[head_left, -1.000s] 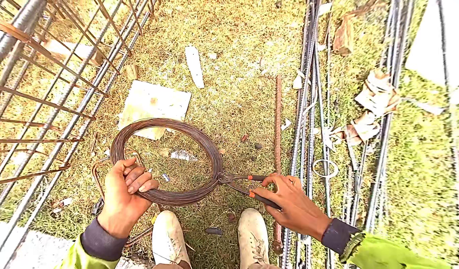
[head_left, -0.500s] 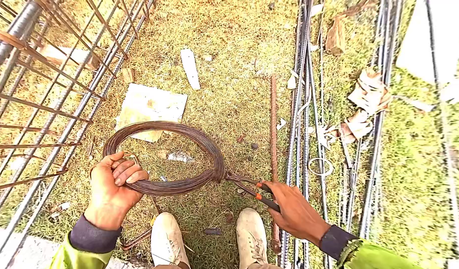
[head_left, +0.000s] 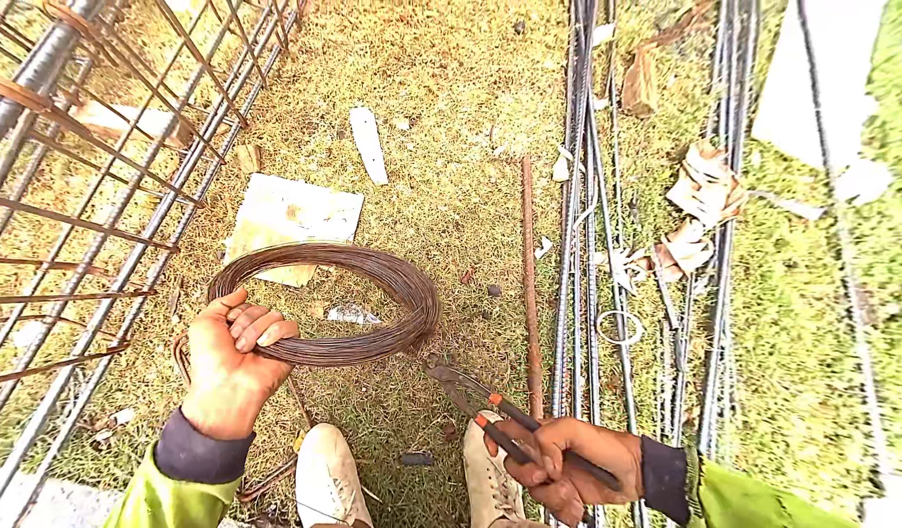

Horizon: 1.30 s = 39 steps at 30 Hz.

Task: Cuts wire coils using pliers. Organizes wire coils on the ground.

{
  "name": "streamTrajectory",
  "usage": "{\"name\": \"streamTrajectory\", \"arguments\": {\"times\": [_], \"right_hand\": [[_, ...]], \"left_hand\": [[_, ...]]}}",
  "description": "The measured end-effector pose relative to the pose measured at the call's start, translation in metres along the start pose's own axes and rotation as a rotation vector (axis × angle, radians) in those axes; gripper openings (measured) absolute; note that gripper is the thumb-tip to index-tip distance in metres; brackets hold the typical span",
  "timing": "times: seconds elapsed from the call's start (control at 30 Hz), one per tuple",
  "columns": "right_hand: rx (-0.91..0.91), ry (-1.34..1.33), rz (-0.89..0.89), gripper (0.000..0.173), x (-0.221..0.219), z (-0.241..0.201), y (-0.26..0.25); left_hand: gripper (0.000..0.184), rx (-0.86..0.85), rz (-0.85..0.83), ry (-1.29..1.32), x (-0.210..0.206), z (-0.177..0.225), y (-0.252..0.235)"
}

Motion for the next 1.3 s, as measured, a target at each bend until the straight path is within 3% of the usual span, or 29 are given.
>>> {"name": "streamTrajectory", "arguments": {"times": [0.03, 0.07, 0.13, 0.17, 0.2, 0.33, 0.4, 0.5, 0.7, 0.9, 1.07, 1.2, 1.3], "right_hand": [[-0.002, 0.149, 0.113, 0.041, -0.006, -0.009, 0.002], [-0.034, 0.453, 0.367, 0.044, -0.014, -0.021, 0.003], [-0.239, 1.17, 0.855, 0.054, -0.026, -0.041, -0.007], [-0.338, 1.376, 0.969, 0.061, -0.025, -0.043, -0.013], [-0.407, 1.447, 0.974, 0.063, -0.021, -0.045, -0.015], [-0.585, 1.329, 0.535, 0.047, -0.008, -0.046, -0.015], [-0.613, 1.455, 0.466, 0.048, -0.004, -0.041, -0.014], [-0.557, 1.611, 0.609, 0.06, 0.008, -0.033, 0.0], [-0.333, 1.779, 1.121, 0.068, 0.063, -0.037, 0.067], [-0.075, 1.502, 1.461, 0.068, 0.108, -0.014, 0.099], [-0.199, 1.582, 1.506, 0.08, 0.095, -0.033, 0.074], [0.129, 1.572, 1.335, 0.065, 0.053, -0.073, 0.026], [0.264, 1.304, 1.041, 0.048, -0.002, -0.117, -0.016]], "left_hand": [[0.052, 0.002, 0.0, 0.01, 0.0, 0.0, 0.0], [0.052, 0.0, -0.001, 0.024, 0.001, 0.0, -0.001], [0.049, -0.007, -0.007, 0.037, 0.002, 0.002, -0.002], [0.048, -0.011, -0.008, 0.035, 0.003, 0.002, -0.002], [0.047, -0.013, -0.007, 0.043, 0.002, 0.001, -0.002], [0.046, -0.013, -0.016, 0.067, -0.003, 0.001, -0.002], [0.048, 0.003, -0.013, 0.056, -0.005, 0.001, -0.002], [0.051, 0.029, -0.031, -0.019, 0.003, -0.003, 0.003], [0.056, 0.096, -0.175, -0.145, 0.056, 0.0, 0.007], [0.056, 0.131, -0.233, -0.201, 0.116, 0.015, -0.004], [0.057, 0.122, -0.247, -0.211, 0.127, 0.01, -0.003], [0.057, 0.086, -0.223, -0.385, 0.087, -0.01, 0.02], [0.045, 0.065, -0.331, -0.622, 0.07, -0.027, 0.033]]}}
Point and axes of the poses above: each hand's wrist, its own y-axis away from the middle knuckle, its own x-axis out of the back of the hand, z = x × y, the point moved 1 cm from there along -y, towards the middle knuckle, and after that the axes turned 8 degrees about -z, right-handed, at the moved point
